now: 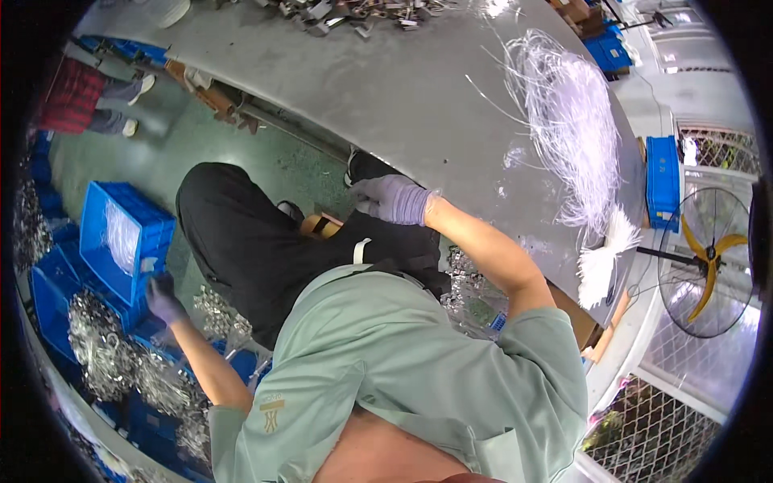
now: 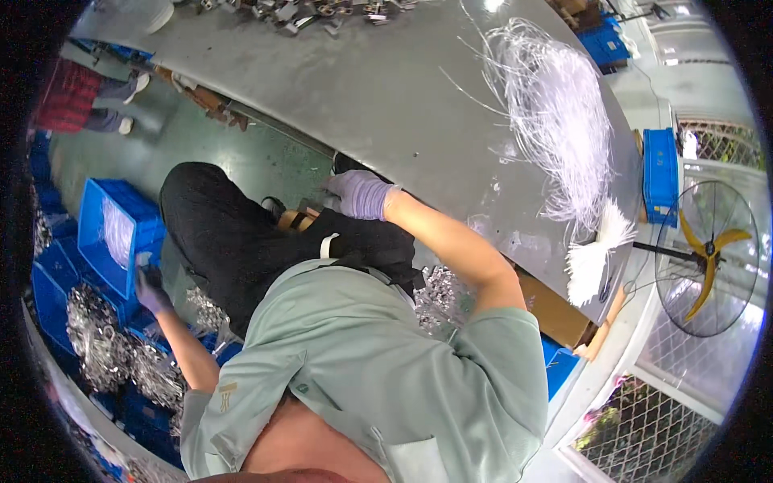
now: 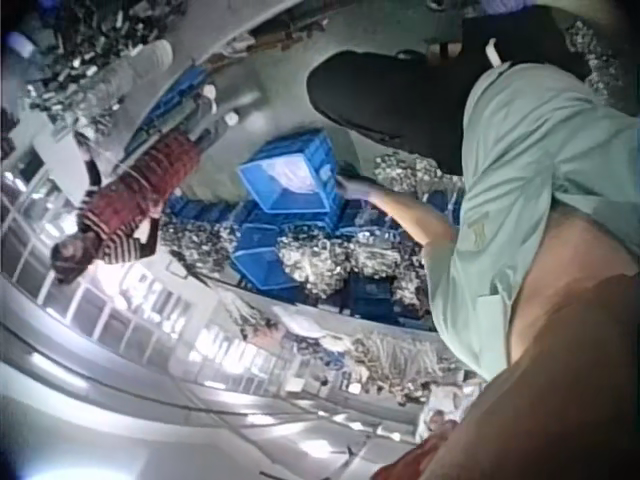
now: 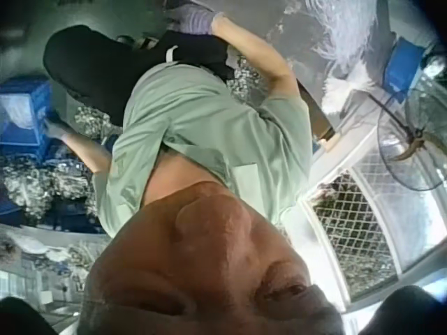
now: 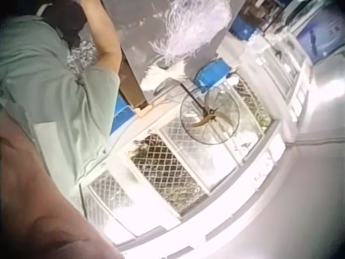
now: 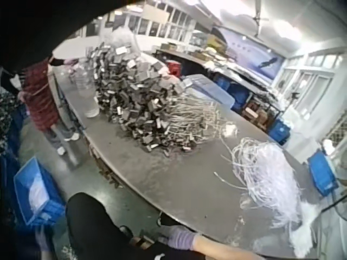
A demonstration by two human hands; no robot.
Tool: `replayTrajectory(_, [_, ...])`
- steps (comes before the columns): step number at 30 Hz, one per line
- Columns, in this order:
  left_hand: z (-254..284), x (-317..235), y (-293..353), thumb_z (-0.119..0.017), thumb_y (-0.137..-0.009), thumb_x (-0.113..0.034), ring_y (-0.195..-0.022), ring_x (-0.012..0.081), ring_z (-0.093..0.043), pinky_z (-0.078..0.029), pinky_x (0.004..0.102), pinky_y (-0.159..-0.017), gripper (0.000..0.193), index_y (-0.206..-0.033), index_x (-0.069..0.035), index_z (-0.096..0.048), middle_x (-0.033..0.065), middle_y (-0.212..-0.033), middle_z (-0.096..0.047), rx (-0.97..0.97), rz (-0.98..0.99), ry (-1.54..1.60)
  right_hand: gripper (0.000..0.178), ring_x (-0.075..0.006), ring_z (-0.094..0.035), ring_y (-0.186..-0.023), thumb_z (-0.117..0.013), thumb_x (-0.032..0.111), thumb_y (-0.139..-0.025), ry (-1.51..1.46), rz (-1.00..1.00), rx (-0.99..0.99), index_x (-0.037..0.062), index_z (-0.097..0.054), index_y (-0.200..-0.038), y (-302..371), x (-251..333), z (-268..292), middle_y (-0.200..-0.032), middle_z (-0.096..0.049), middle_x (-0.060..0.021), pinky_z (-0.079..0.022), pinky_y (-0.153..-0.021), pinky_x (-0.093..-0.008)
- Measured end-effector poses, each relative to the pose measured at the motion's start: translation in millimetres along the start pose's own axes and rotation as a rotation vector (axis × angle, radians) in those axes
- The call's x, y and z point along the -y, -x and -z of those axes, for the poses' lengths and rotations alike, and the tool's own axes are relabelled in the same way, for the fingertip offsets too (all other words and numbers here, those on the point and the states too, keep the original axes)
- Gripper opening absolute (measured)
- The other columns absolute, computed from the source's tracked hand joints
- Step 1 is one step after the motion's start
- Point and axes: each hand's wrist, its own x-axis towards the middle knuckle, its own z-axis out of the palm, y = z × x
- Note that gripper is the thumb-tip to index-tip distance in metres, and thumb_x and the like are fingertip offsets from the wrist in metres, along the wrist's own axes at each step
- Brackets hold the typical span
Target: The person is sorting and bundling thin white wires at an electronics assembly station.
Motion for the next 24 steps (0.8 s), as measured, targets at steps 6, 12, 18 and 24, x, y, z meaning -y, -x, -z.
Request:
replayTrajectory(6, [-245.3, -154.2, 8.5, -0.050, -0.091, -0.014, -0.102, 0.0290, -0.058, -0.049, 0.0400, -0.086, 0.036, -0.120, 0.007, -0.047, 0.0201, -0.112, -0.057, 0.523, -0.354, 0.024, 0.035, -0.0299, -0.063, -0.089, -0.056, 0.021, -0.082, -0.130, -0.006, -0.216, 0.0058, -0.057, -0.114, 27.4, -3.6, 3.5, -0.097, -0.065, -0.0149, -0.049, -0.081, -0.0372])
replayTrajectory(12, [-386.5, -142.1, 92.8, -0.056, -0.089, -0.021, -0.080, 0.0138, -0.061, -0.049, 0.0263, -0.071, 0.031, -0.112, -0.001, -0.058, 0.0084, -0.093, -0.064, 0.906, -0.297, -0.276, 0.033, -0.0259, -0.065, -0.079, -0.058, 0.020, -0.080, -0.099, 0.019, -0.646, 0.0039, -0.059, -0.109, 66.9, -58.6, 22.5, -0.090, -0.066, -0.0150, -0.050, -0.078, -0.0339])
replayTrajectory(18, [-386.3, -84.2, 72.7, -0.058, -0.088, -0.014, -0.064, 0.0102, -0.057, -0.044, 0.0218, -0.057, 0.023, -0.105, 0.001, -0.058, 0.0058, -0.081, -0.063, 1.087, -0.308, -0.351, 0.030, -0.0149, -0.061, -0.077, -0.059, 0.017, -0.083, -0.277, -0.409, -0.791, 0.0026, -0.058, -0.109, 109.5, -122.3, 69.3, -0.088, -0.065, -0.0093, -0.051, -0.069, -0.0282])
replayTrajectory(24, [-367.8, -74.7, 49.8, -0.057, -0.088, -0.015, -0.058, 0.0101, -0.055, -0.040, 0.0210, -0.052, 0.021, -0.102, 0.001, -0.058, 0.0041, -0.069, -0.060, 0.888, -0.197, -0.378, 0.035, -0.0215, -0.062, -0.087, -0.061, 0.027, -0.082, -0.522, -0.782, -0.946, 0.0050, -0.059, -0.109, 157.2, -185.7, 96.3, -0.094, -0.065, -0.0151, -0.050, -0.076, -0.0327])
